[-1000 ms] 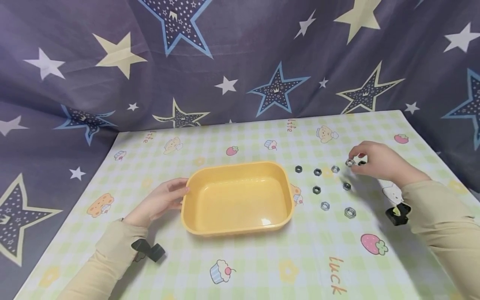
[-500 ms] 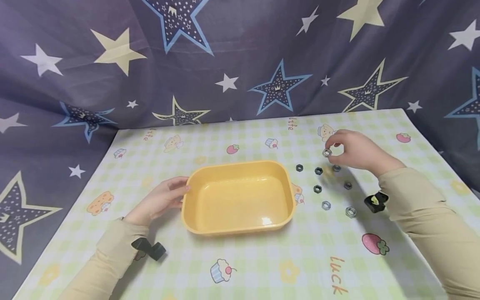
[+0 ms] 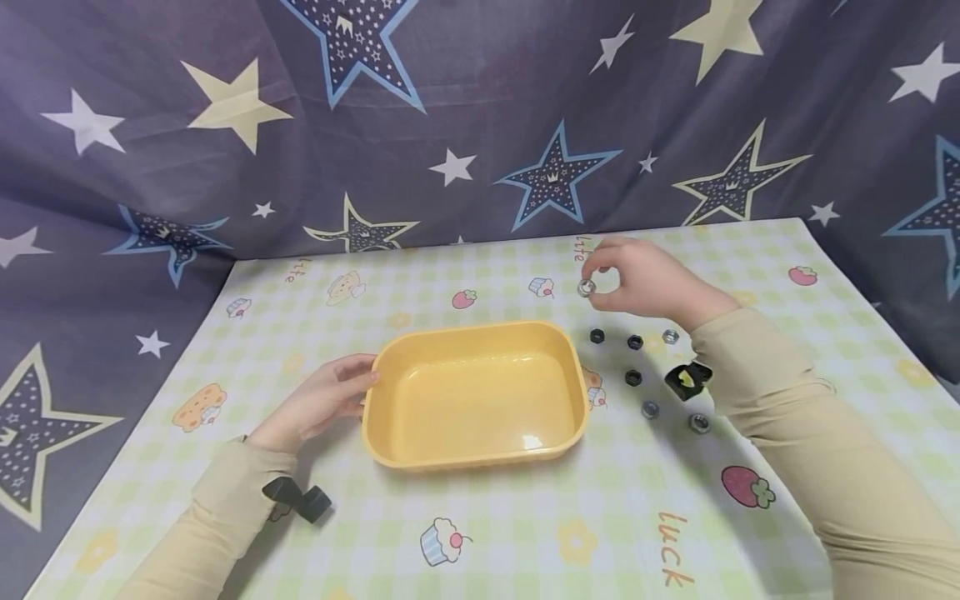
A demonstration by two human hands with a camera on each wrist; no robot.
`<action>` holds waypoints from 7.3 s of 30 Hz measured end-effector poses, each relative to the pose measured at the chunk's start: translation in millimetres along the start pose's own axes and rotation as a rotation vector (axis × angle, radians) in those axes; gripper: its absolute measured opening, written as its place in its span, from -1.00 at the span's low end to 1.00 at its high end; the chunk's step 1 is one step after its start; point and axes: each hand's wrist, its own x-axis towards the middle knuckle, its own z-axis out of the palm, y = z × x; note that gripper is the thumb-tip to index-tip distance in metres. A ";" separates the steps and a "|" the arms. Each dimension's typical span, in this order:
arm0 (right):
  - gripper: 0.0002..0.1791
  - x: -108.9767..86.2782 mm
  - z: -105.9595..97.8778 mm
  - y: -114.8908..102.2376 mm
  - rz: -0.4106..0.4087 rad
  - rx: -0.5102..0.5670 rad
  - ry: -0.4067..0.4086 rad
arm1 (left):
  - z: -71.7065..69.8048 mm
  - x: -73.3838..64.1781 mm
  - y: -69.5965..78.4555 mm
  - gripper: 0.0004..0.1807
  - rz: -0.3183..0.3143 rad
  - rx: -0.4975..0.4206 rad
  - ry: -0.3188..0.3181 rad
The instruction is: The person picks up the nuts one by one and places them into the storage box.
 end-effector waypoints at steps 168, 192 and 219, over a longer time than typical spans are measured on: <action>-0.66 76.3 54.4 -110.8 -0.087 0.180 -0.591 | 1.5 -2.4 -7.6 -0.47 0.015 0.014 0.058; -0.64 -15.5 39.4 -20.4 0.073 0.244 -0.075 | 4.6 -1.5 -11.7 -0.49 0.021 -0.012 0.076; -0.41 -105.3 14.0 107.6 0.520 0.121 -0.153 | 4.5 -1.2 -12.6 -0.47 0.024 -0.033 0.080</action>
